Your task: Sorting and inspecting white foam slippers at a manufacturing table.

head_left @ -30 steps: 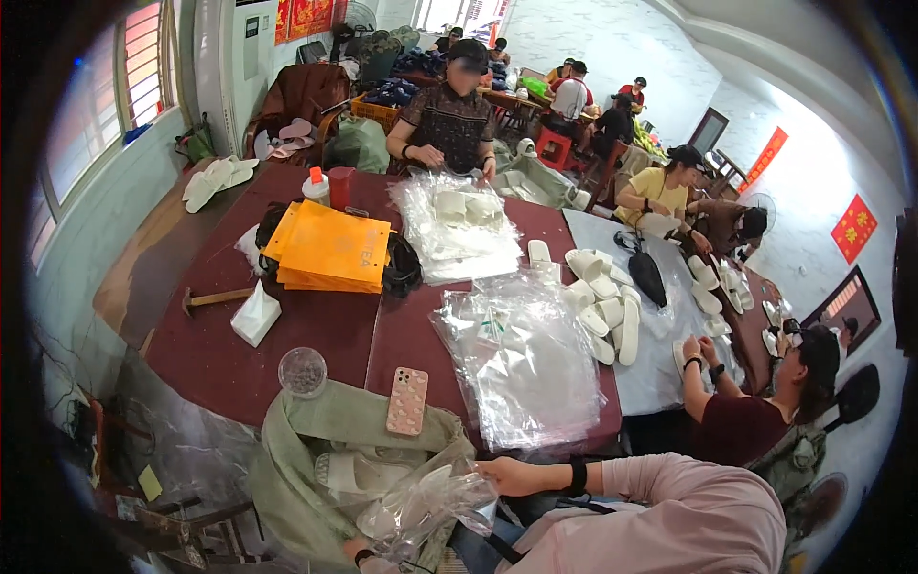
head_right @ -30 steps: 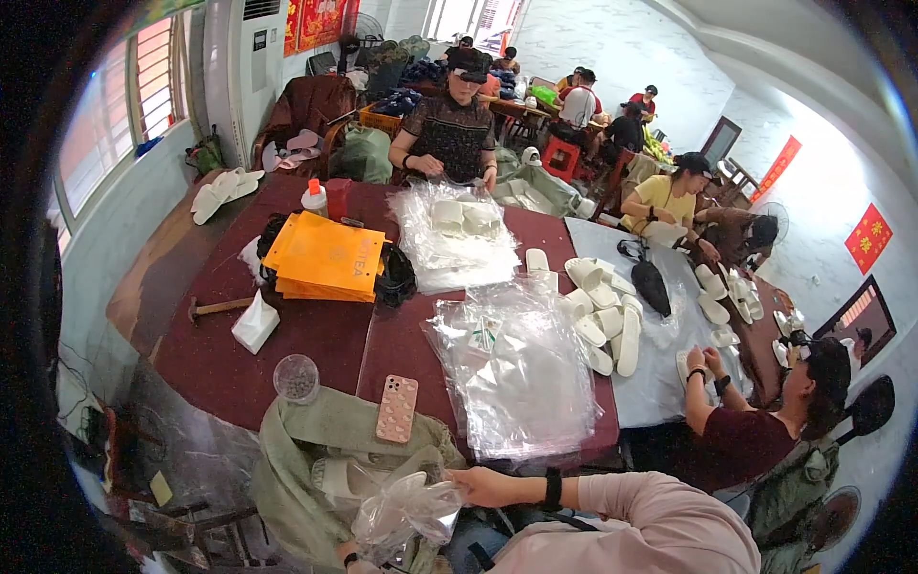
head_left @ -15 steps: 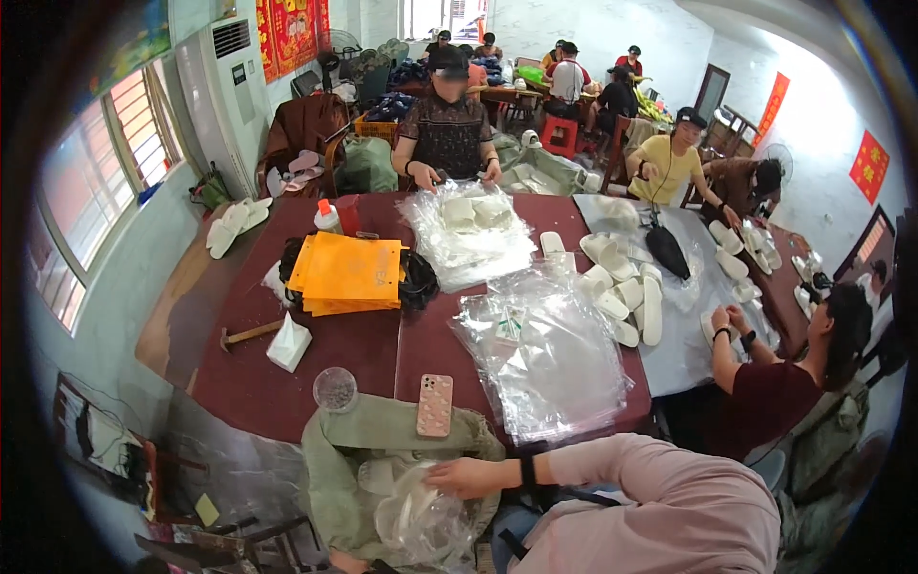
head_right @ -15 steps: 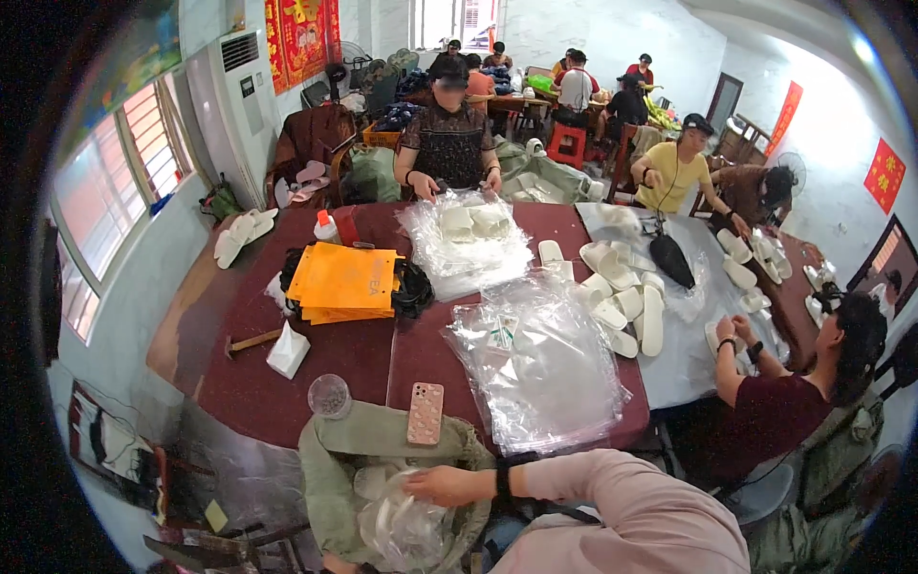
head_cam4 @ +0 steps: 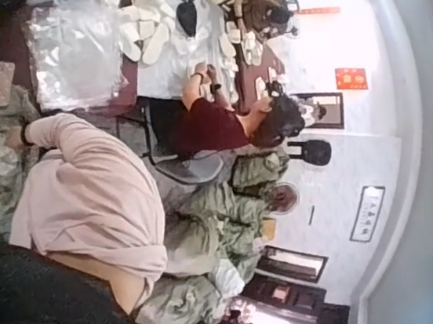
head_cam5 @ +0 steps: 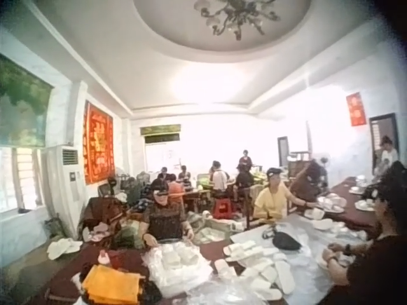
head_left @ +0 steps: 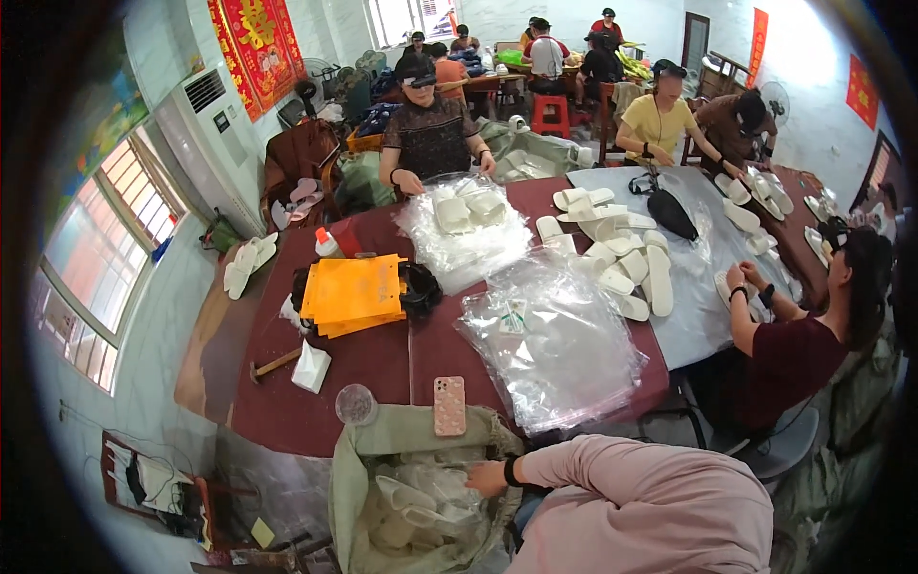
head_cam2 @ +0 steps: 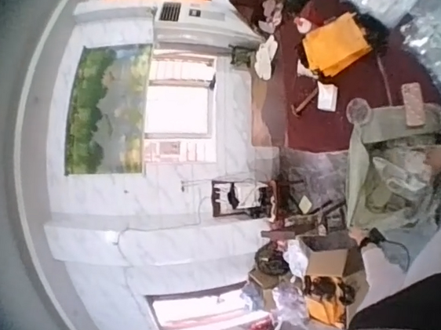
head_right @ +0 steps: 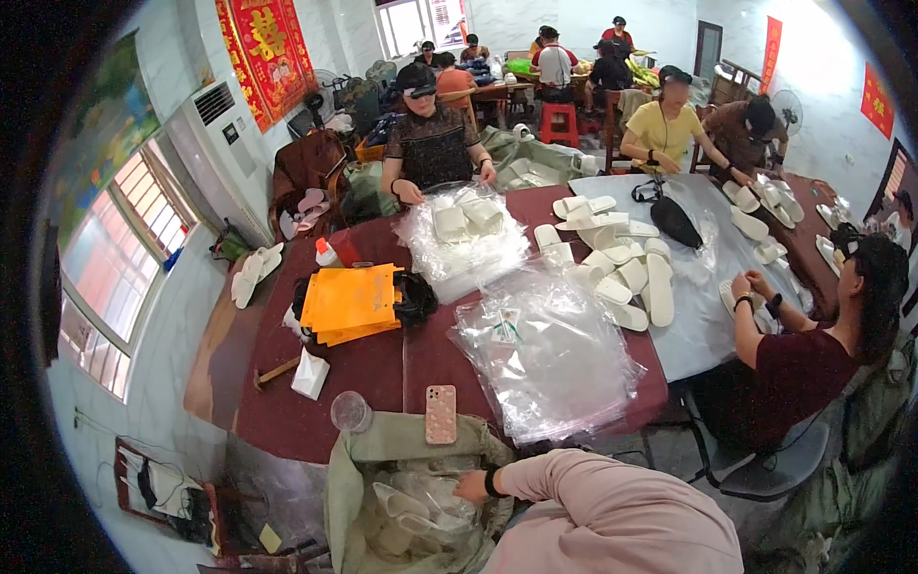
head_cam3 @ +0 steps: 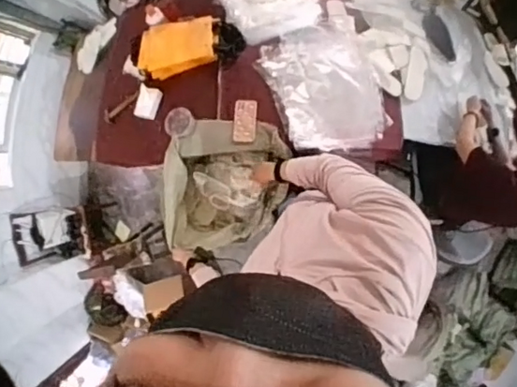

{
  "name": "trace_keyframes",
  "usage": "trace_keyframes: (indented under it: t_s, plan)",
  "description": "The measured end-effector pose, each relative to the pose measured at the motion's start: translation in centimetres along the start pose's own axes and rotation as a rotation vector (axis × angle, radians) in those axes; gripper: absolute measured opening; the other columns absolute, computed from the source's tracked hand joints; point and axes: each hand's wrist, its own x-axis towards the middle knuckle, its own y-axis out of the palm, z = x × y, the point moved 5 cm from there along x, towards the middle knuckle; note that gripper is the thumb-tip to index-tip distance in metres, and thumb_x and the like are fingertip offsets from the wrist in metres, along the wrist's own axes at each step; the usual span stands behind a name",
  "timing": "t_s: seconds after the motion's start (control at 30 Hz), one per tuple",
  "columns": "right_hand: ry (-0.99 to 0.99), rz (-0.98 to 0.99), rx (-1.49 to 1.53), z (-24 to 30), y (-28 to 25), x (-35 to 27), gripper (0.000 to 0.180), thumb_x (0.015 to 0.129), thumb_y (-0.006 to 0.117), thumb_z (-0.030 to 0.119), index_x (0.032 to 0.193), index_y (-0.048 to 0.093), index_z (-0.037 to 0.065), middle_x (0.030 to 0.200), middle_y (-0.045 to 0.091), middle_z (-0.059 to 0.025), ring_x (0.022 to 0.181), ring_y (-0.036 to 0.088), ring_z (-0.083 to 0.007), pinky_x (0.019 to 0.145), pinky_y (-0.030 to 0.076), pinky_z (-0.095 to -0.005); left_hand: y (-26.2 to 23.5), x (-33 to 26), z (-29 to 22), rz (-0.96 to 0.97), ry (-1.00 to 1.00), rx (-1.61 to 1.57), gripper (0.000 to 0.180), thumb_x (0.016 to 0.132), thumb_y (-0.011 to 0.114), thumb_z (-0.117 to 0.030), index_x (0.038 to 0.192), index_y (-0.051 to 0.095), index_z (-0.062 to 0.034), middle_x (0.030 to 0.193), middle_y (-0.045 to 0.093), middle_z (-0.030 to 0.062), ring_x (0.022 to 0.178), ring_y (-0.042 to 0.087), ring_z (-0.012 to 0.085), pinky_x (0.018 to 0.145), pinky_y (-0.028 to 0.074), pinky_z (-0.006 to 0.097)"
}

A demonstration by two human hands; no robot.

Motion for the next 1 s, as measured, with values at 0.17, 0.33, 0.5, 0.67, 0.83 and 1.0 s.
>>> trace_keyframes:
  t_s: [0.17,0.33,0.5,0.67,0.83,1.0]
  plan:
    - [0.115,0.294,-0.035,-3.3,4.0,-3.6,0.049,0.078,0.056,0.022,0.124,0.043,0.011,0.116,0.053,-0.0102,0.109,0.048,-0.0287,0.087,0.03,-0.059,-2.9,2.0,-0.5,0.078,0.315,-0.118,0.028,0.089,0.042,-0.023,0.111,0.055,-0.0104,0.108,0.058,0.0094,0.097,0.056,0.0199,0.077,0.046,0.033]
    - [0.158,0.179,0.162,-3.6,1.1,-7.2,0.046,0.081,0.054,0.031,0.122,0.047,0.011,0.119,0.052,-0.0121,0.108,0.048,-0.0288,0.087,0.038,-0.0462,-4.9,1.8,-2.0,0.015,1.164,-0.241,0.023,0.083,0.05,-0.024,0.099,0.064,-0.0139,0.096,0.063,0.006,0.09,0.058,0.0228,0.077,0.044,0.043]
    - [0.06,-0.382,0.258,-6.4,-2.1,-10.2,0.034,0.076,0.055,0.022,0.104,0.051,0.003,0.091,0.06,-0.0172,0.084,0.058,-0.035,0.071,0.046,-0.0419,-8.1,4.8,-2.9,0.212,1.124,-0.389,0.021,0.079,0.055,-0.027,0.091,0.066,-0.0139,0.09,0.064,0.0051,0.085,0.059,0.0215,0.074,0.044,0.04]
    - [0.246,-0.904,0.489,-12.3,-6.6,-18.9,0.032,0.08,0.052,0.019,0.108,0.051,0.004,0.099,0.056,-0.0156,0.092,0.054,-0.0326,0.079,0.043,-0.0406,-9.4,4.1,-5.3,0.052,0.448,-0.244,0.022,0.076,0.057,-0.031,0.087,0.066,-0.0138,0.086,0.064,0.005,0.083,0.06,0.0189,0.072,0.045,0.035]
    - [0.566,-0.972,0.288,-20.1,-2.4,-27.0,0.034,0.078,0.054,0.018,0.109,0.051,0.004,0.104,0.055,-0.0149,0.095,0.053,-0.0343,0.082,0.042,-0.0423,-23.9,-2.5,-9.8,-0.534,-0.197,-0.421,0.031,0.08,0.052,-0.022,0.107,0.054,-0.0068,0.106,0.055,0.0157,0.099,0.052,0.0278,0.081,0.042,0.039]
    - [0.721,-0.843,0.268,-22.2,1.1,-32.3,0.038,0.077,0.057,0.022,0.11,0.051,0.006,0.11,0.052,-0.0135,0.099,0.051,-0.0329,0.084,0.042,-0.0414,-35.1,-10.6,-20.6,-0.826,0.254,-0.896,0.043,0.082,0.05,-0.013,0.12,0.039,0.0035,0.122,0.041,0.0231,0.112,0.039,0.0366,0.091,0.033,0.043]
